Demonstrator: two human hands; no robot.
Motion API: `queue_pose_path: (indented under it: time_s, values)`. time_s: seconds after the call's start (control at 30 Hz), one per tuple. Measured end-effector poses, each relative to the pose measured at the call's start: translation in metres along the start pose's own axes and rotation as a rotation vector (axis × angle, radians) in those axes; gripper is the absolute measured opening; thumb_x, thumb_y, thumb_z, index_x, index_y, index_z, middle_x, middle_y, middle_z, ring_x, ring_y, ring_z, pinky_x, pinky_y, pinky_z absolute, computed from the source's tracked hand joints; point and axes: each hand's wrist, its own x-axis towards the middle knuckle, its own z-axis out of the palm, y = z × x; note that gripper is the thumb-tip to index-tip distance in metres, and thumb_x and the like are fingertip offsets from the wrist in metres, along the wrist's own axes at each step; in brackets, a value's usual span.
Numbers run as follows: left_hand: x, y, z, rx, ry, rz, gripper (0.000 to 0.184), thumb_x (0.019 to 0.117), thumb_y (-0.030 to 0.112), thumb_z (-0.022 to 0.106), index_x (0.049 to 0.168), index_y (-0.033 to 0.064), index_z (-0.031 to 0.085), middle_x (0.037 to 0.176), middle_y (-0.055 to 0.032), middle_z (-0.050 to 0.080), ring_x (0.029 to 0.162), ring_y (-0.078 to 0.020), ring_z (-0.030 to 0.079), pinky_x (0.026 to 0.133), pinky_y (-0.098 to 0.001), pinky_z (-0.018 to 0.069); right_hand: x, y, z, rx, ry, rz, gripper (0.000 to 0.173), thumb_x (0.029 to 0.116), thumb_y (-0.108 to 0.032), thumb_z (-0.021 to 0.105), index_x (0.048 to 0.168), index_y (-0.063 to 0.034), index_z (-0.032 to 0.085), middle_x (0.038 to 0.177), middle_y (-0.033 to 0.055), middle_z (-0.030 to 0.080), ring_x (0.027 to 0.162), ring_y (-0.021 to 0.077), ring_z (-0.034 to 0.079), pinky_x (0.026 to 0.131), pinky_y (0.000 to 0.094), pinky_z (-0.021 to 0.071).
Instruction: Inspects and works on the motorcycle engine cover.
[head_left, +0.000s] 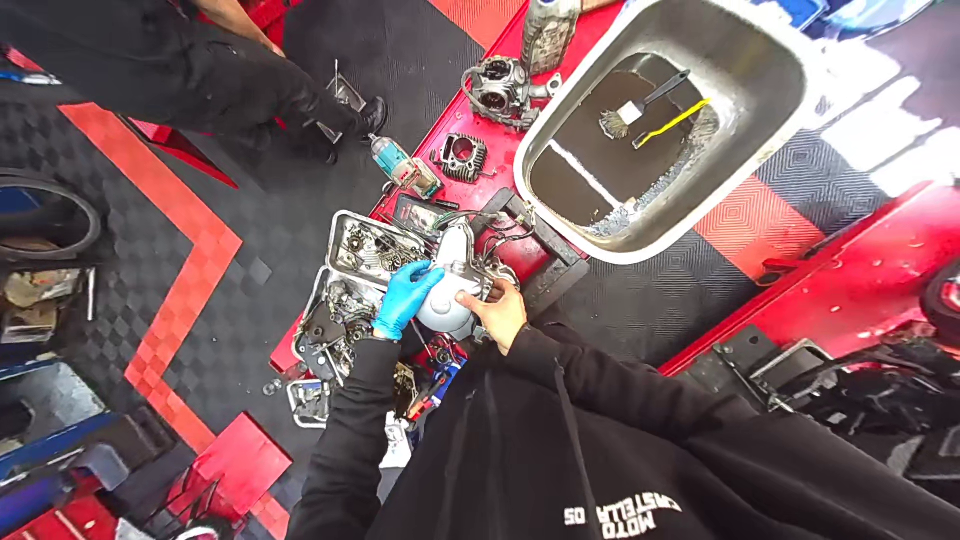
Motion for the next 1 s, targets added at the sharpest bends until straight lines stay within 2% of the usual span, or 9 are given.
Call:
queue_pose_path:
  time_s: [0.27, 0.37, 0.43, 0.53, 0.67, 0.77, 0.87, 0.97, 1.0]
  values:
    - [0.000, 0.010, 0.004, 0.071, 0.051, -0.040, 0.059, 0.0932, 0.062, 0.064, 0.120, 0.0102, 0.074, 0.115, -0.0078, 0.074, 0.107, -0.0160, 0.070, 0.099, -0.0407, 0.0561, -0.003, -0.006, -0.001, 0.091, -0.015, 0.057, 0.092, 0.0646, -0.051, 0.095, 0.133, -0.0040, 0.057, 0.114, 0.0101, 0.074, 0.104, 0.0191, 0.072, 0.094, 0.0424, 0.0603]
    - [0.000, 0.015, 0.006, 0.087, 0.077, -0.070, 0.058, 0.0934, 0.062, 0.063, 0.118, 0.0114, 0.075, 0.113, -0.0072, 0.074, 0.106, -0.0160, 0.071, 0.099, -0.0416, 0.0562, -0.007, -0.009, -0.002, 0.184, -0.021, 0.090, 0.103, 0.0653, -0.040, 0.098, 0.144, -0.0028, 0.043, 0.122, 0.0163, 0.070, 0.105, 0.0231, 0.073, 0.089, 0.0427, 0.0634]
    - [-0.001, 0.018, 0.009, 0.093, 0.091, -0.086, 0.057, 0.0938, 0.062, 0.063, 0.117, 0.0119, 0.076, 0.111, -0.0069, 0.075, 0.105, -0.0161, 0.071, 0.098, -0.0426, 0.0561, -0.009, -0.011, -0.004, 0.213, -0.035, 0.101, 0.101, 0.0668, -0.036, 0.098, 0.144, -0.0017, 0.044, 0.122, 0.0173, 0.070, 0.103, 0.0238, 0.074, 0.087, 0.0425, 0.0640]
    - [-0.002, 0.021, 0.011, 0.102, 0.128, -0.082, 0.055, 0.0984, 0.061, 0.056, 0.109, 0.0120, 0.078, 0.101, -0.0054, 0.077, 0.097, -0.0149, 0.072, 0.093, -0.0440, 0.0573, -0.009, -0.016, -0.005, 0.216, -0.051, 0.108, 0.096, 0.0689, -0.036, 0.096, 0.144, -0.0003, 0.048, 0.122, 0.0176, 0.070, 0.104, 0.0235, 0.072, 0.088, 0.0421, 0.0626]
    - [-0.003, 0.025, 0.014, 0.123, 0.167, -0.092, 0.063, 0.1011, 0.065, 0.046, 0.101, 0.0118, 0.079, 0.094, -0.0055, 0.076, 0.093, -0.0166, 0.072, 0.089, -0.0468, 0.0569, -0.008, -0.022, -0.007, 0.264, -0.054, 0.174, 0.094, 0.0706, -0.033, 0.095, 0.146, -0.0010, 0.049, 0.127, 0.0191, 0.068, 0.109, 0.0257, 0.070, 0.088, 0.0442, 0.0616]
    - [-0.004, 0.027, 0.015, 0.146, 0.195, -0.109, 0.063, 0.1013, 0.065, 0.045, 0.104, 0.0122, 0.079, 0.098, -0.0058, 0.077, 0.098, -0.0173, 0.072, 0.093, -0.0476, 0.0560, -0.015, -0.032, -0.009, 0.338, -0.069, 0.260, 0.088, 0.0723, -0.026, 0.094, 0.146, -0.0029, 0.051, 0.126, 0.0201, 0.067, 0.108, 0.0285, 0.069, 0.085, 0.0472, 0.0613]
    - [-0.008, 0.028, 0.017, 0.169, 0.231, -0.139, 0.063, 0.1011, 0.066, 0.045, 0.106, 0.0131, 0.080, 0.101, -0.0065, 0.077, 0.100, -0.0187, 0.072, 0.094, -0.0491, 0.0554, -0.027, -0.040, -0.022, 0.400, -0.128, 0.348, 0.088, 0.0771, -0.021, 0.091, 0.150, -0.0048, 0.044, 0.127, 0.0207, 0.065, 0.106, 0.0319, 0.069, 0.083, 0.0492, 0.0614]
    - [-0.013, 0.030, 0.020, 0.172, 0.295, -0.119, 0.064, 0.1026, 0.065, 0.041, 0.103, 0.0138, 0.080, 0.097, -0.0060, 0.077, 0.097, -0.0191, 0.072, 0.090, -0.0506, 0.0553, -0.027, -0.037, -0.038, 0.372, -0.163, 0.305, 0.091, 0.0781, -0.017, 0.089, 0.154, -0.0092, 0.040, 0.129, 0.0189, 0.067, 0.107, 0.0313, 0.070, 0.080, 0.0486, 0.0618]
    - [-0.016, 0.028, 0.019, 0.144, 0.301, -0.116, 0.065, 0.1038, 0.064, 0.039, 0.106, 0.0127, 0.079, 0.100, -0.0065, 0.077, 0.101, -0.0188, 0.072, 0.093, -0.0498, 0.0552, -0.028, -0.034, -0.041, 0.347, -0.185, 0.270, 0.092, 0.0773, -0.017, 0.089, 0.154, -0.0095, 0.039, 0.132, 0.0189, 0.066, 0.110, 0.0311, 0.070, 0.080, 0.0485, 0.0626]
